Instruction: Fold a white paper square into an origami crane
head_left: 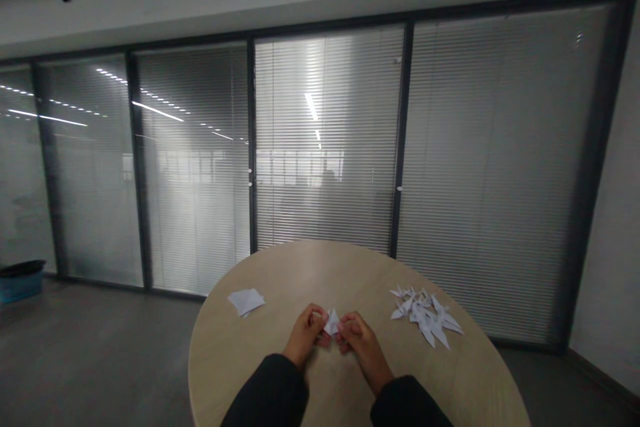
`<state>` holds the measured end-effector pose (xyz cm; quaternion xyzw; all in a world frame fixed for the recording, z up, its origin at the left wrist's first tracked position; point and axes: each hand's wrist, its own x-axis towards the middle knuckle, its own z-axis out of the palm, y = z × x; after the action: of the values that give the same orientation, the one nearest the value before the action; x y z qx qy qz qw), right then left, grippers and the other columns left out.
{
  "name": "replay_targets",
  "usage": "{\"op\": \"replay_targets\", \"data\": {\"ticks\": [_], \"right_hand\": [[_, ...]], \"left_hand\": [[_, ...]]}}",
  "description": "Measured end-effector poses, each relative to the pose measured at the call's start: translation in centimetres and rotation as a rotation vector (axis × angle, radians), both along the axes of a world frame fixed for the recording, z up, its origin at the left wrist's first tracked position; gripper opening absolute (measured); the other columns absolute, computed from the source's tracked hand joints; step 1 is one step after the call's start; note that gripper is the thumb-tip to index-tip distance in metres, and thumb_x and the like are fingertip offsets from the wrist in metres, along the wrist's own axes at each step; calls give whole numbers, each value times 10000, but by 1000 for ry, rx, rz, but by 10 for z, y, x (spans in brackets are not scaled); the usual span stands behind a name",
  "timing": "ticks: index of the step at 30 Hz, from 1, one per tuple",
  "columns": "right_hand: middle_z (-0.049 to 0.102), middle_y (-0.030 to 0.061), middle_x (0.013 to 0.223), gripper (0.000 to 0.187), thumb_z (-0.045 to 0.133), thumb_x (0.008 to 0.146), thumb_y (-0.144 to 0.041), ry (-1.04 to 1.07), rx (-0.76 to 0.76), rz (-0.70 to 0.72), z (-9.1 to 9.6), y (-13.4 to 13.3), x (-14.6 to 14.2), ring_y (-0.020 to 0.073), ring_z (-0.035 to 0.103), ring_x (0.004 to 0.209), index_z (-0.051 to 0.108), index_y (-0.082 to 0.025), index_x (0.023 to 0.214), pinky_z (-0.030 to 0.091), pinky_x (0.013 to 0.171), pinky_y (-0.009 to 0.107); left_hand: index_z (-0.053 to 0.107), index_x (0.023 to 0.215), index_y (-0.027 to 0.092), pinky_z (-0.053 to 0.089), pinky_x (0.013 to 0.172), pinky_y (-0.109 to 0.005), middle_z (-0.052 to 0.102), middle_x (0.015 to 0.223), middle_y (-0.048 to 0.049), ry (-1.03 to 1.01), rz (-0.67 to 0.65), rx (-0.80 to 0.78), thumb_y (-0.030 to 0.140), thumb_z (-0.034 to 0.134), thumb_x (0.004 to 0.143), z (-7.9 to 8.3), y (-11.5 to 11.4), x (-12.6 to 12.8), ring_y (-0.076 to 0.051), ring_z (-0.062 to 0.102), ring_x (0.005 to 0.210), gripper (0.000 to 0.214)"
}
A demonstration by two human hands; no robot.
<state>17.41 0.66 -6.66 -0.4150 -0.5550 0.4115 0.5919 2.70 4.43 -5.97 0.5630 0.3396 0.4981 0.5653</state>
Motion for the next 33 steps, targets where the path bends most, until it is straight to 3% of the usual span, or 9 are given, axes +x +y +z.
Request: {"op": "replay_targets", "data": {"ticks": [7,13,16,19,26,30,33], "right_hand": [[577,-25,639,489,600,728,-568,-75,52,22,3,-6,-3,151,546,579,563,-225,1075,439,519,242],[594,50,893,392,627,719,-507,-194,130,-57,6,-7,-1,209,573,810,678,-248,1008,491,590,261],[603,71,982,337,644,709,-501,-235,180,-100,6,-6,2,236,565,954,710,-252,926,503,721,284],[613,83,1061,339,643,709,-514,-225,171,-98,7,-6,2,249,564,1017,705,-236,893,504,740,286],[703,67,906,376,633,724,-525,-150,102,-91,9,-7,3,246,640,878,670,-195,899,492,796,330],[710,65,839,423,621,708,-578,-138,98,-135,8,-5,5,239,642,801,672,-185,859,493,734,316],[705,59,778,450,632,673,-611,-119,82,-162,8,-3,4,229,631,731,673,-184,807,486,676,301]], "left_hand": [[441,810,215,450,471,-232,529,565,64,-81,-10,-78,560,693,555,-1,-1,-2,-116,553,472,498],[435,808,210,416,461,-211,568,534,47,-89,-33,-149,460,644,615,-3,-2,-2,-98,521,444,378],[451,778,203,396,436,-208,564,506,41,-80,-38,-176,487,661,583,-3,-2,0,-94,496,418,404],[479,753,194,395,436,-211,543,470,43,-77,-46,-174,548,679,563,0,-4,0,-96,487,411,449],[588,740,132,448,520,-246,568,565,6,-118,-86,-123,615,691,572,6,-9,1,-110,535,504,522],[664,838,95,461,571,-268,591,611,-19,-66,-128,-20,536,764,536,2,-3,1,-133,553,568,544],[692,815,92,445,546,-266,589,601,-29,5,-71,63,524,743,571,-5,3,0,-132,530,542,499]]}}
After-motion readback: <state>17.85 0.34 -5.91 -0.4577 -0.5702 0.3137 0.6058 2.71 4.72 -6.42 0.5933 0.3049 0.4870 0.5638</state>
